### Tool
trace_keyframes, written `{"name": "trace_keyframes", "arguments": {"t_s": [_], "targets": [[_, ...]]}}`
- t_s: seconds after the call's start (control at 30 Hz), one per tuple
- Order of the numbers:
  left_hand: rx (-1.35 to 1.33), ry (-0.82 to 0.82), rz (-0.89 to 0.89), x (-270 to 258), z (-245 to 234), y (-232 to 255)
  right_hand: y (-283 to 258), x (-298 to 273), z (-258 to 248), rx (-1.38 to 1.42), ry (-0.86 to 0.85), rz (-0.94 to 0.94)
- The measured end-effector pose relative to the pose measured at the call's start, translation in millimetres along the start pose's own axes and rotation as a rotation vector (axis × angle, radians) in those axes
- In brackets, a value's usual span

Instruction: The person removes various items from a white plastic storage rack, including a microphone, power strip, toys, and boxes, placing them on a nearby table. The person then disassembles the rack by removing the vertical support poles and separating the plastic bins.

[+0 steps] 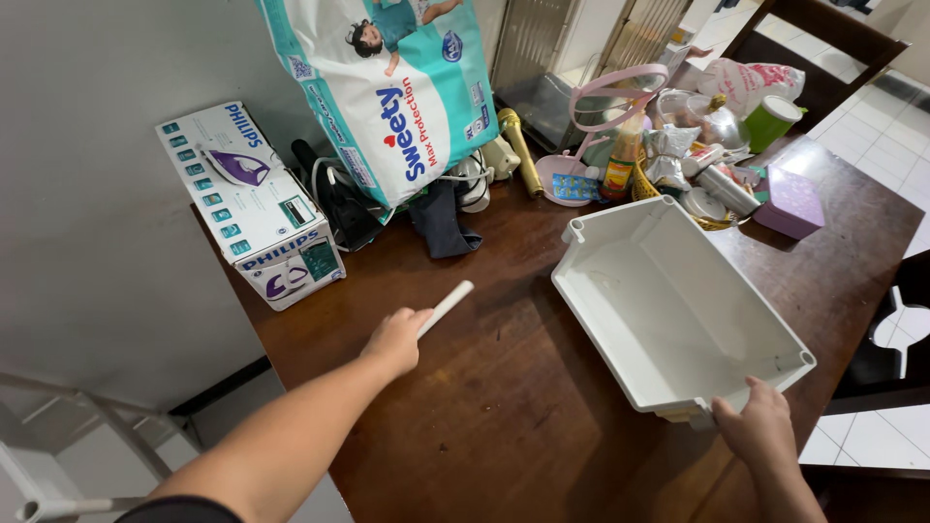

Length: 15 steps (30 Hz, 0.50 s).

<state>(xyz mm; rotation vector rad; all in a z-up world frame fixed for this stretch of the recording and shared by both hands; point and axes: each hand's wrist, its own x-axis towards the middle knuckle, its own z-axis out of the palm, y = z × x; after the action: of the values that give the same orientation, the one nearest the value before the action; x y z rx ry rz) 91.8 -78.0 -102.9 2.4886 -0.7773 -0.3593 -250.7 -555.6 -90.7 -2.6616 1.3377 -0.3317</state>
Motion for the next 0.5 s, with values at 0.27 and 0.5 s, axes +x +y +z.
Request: {"name": "trace_keyframes", "arguments": {"t_s": [0.27,0.5], "targets": [[-0.015,-0.005,-0.101,50.1,-17.6,-4.4,32.6,40.1,26.4,0.048,0.167,-0.055],[-0.127,0.258,0.128,22.5,-31.6,-3.7,-8.2,23.7,3.9,-0.021,0.377,-0.206]]}}
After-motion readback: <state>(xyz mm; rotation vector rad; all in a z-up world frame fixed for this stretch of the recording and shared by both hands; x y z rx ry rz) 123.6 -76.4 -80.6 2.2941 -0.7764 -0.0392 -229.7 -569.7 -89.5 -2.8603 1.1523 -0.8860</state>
